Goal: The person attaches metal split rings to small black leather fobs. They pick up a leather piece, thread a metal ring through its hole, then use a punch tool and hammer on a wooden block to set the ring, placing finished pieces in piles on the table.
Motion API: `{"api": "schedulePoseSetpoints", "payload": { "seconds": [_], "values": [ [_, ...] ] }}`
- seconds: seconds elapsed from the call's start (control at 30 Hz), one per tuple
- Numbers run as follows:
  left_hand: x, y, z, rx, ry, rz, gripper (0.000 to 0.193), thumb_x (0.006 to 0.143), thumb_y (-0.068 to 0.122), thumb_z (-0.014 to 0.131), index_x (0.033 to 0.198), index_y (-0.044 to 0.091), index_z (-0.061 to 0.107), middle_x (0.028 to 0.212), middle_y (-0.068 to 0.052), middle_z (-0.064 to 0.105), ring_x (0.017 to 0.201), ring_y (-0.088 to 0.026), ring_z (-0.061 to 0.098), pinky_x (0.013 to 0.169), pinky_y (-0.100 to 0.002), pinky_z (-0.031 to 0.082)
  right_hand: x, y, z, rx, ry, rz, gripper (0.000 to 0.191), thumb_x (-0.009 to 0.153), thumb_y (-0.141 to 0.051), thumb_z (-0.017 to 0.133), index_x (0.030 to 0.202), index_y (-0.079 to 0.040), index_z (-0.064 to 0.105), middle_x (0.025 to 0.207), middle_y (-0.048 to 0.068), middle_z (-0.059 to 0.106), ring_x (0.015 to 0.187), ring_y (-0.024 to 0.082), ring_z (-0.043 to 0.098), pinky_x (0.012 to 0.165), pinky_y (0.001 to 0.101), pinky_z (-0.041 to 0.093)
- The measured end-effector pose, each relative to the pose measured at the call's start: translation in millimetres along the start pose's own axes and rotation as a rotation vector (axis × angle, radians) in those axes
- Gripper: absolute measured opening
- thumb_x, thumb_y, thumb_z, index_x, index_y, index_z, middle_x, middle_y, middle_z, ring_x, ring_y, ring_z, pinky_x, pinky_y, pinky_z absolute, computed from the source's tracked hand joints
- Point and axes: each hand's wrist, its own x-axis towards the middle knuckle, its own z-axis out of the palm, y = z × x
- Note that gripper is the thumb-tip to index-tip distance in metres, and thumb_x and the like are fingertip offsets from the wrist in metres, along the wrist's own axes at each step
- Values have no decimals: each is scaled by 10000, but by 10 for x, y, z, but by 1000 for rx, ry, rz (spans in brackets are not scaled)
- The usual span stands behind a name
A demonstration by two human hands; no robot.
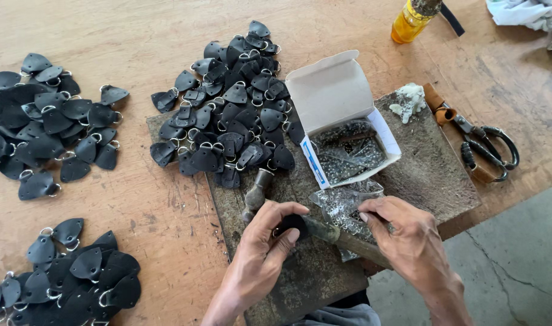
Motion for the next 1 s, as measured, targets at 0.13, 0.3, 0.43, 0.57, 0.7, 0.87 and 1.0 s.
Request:
{"api": "schedulePoseSetpoints", "payload": {
  "seconds": [0.13,0.3,0.43,0.57,0.7,0.87,1.0],
  "values": [
    [-40,-94,21,-249,64,-80,440,873,55,730,1293,134,627,981,-14,656,847,-83,658,735,-261,604,6,-3,-31,27,8,-34,158,852,-116,748,1002,-74,773,1052,104,785,888,208,767,734,316,629],
    [-68,-250,46,-334,119,103,226,839,19,815,1040,11,712,965,-49,746,856,-110,724,749,-257,629,16,-1,-68,86,47,-22,151,840,-88,739,989,-67,736,1007,74,777,876,185,762,735,316,633],
    [-83,-349,68,-574,71,96,136,903,-25,745,1038,-19,750,966,-95,733,895,-148,742,811,-288,655,19,70,-18,156,15,-16,121,855,-108,742,973,-95,718,1037,48,777,909,155,759,746,295,654],
    [-96,-373,94,-649,66,137,151,929,-36,669,1069,-24,726,1052,-106,714,978,-200,765,874,-340,626,18,114,16,263,15,30,172,860,-145,761,1018,-100,712,925,36,779,817,137,755,718,265,665],
    [-101,-347,132,-720,71,50,171,962,-17,598,1105,5,690,1041,-123,728,969,-224,778,859,-362,636,26,74,3,233,-7,12,170,847,-139,753,1016,-116,760,965,39,798,825,127,768,697,267,629],
    [-85,-302,139,-615,85,156,204,975,-64,584,1154,-1,658,1102,-141,704,1009,-248,770,881,-376,629,25,20,-11,139,0,-40,153,833,-116,746,979,-123,792,994,36,808,850,122,770,709,262,641],
    [-138,-244,122,-367,136,147,238,907,-65,661,1124,34,663,1103,-110,733,1014,-218,785,875,-334,627,27,28,1,322,92,-107,158,848,-120,769,1006,-127,762,969,23,798,853,113,774,723,238,658]
  ]
}}
